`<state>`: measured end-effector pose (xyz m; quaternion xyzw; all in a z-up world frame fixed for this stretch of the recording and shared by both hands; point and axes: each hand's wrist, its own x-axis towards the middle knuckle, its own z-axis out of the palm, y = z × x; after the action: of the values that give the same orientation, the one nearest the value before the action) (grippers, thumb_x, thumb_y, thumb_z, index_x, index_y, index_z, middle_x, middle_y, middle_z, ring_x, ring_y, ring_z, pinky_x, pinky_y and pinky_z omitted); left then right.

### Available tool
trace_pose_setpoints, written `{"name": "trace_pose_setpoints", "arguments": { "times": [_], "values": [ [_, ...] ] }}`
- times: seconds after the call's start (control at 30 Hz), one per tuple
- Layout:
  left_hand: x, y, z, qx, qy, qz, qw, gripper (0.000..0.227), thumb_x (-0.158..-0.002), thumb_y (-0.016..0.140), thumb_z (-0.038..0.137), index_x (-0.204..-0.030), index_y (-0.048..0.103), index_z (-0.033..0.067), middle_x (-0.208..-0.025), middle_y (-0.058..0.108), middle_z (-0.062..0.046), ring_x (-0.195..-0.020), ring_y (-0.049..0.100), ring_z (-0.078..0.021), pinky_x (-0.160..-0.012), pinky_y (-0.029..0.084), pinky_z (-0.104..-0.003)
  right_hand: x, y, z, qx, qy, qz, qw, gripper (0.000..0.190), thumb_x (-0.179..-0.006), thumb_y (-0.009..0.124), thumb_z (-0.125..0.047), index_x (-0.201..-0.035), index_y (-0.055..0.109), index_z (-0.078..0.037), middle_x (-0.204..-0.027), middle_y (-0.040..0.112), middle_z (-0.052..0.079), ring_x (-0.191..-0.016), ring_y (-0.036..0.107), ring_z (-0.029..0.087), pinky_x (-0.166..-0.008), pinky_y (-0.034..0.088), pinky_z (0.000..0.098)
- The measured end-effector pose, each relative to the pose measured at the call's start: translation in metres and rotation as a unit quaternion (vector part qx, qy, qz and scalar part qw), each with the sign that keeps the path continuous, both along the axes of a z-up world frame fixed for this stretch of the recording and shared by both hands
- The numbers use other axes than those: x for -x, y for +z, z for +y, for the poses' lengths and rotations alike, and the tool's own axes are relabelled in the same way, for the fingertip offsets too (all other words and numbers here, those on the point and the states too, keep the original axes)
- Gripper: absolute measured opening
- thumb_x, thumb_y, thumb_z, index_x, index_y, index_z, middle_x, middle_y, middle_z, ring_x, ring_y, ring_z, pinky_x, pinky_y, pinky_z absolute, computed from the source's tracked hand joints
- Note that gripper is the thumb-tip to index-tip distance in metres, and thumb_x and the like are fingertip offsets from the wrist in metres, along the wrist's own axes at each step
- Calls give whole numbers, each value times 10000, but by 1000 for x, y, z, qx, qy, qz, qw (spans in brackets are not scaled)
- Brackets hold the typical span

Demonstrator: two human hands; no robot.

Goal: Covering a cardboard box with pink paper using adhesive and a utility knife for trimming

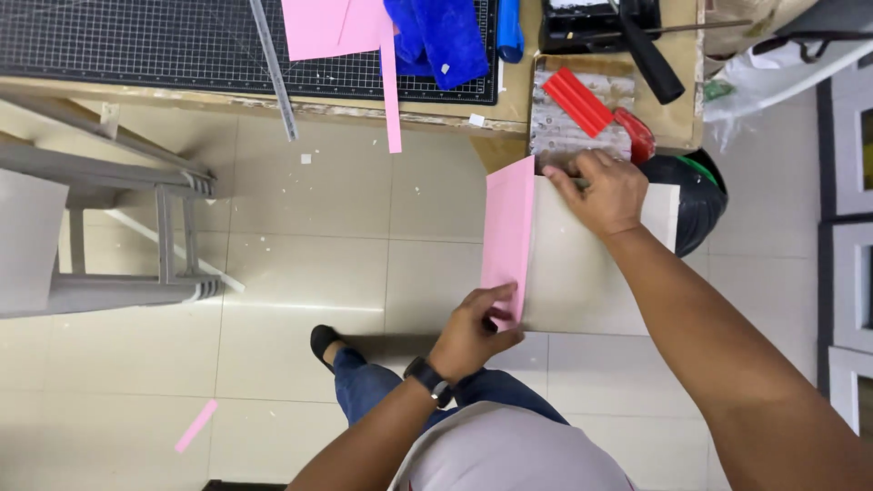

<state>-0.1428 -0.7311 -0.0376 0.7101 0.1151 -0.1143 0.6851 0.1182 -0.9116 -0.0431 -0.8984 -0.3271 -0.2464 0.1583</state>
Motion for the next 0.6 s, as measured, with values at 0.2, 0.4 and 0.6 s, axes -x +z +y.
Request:
{"name": "trace_pose_setpoints", "arguments": {
  "times": [0.2, 0.4, 0.6],
  "values": [
    [1, -7, -1, 68, 30, 55, 996, 435, -804, 853, 128, -1223, 742, 92, -1063, 733, -113, -910, 735, -201, -759, 619, -291, 3, 6, 2, -26, 31, -51, 998, 364, -990, 775, -530, -834, 621, -239, -727, 604, -35, -716, 688, 222, -667, 551, 346],
    [-62, 31, -11, -18, 80, 13, 997, 729, -789, 870, 387, -1354, 625, -4, -1183, 639, -276, -1067, 709, -463, -843, 624, -505, 2, 14, 3, -84, 70, -47, 993, 342, -942, 823, -439, -786, 628, -205, -708, 563, -10, -789, 637, 267, -724, 532, 361],
    [-156, -2, -9, -167, 156, 6, 974, 502, -855, 797, 427, -1240, 686, 124, -1072, 677, -91, -913, 762, -298, -721, 647, -360, 3, 15, 4, -92, 75, -39, 992, 275, -925, 823, -367, -810, 661, -177, -734, 570, 16, -784, 635, 284, -709, 541, 377]
  ]
}}
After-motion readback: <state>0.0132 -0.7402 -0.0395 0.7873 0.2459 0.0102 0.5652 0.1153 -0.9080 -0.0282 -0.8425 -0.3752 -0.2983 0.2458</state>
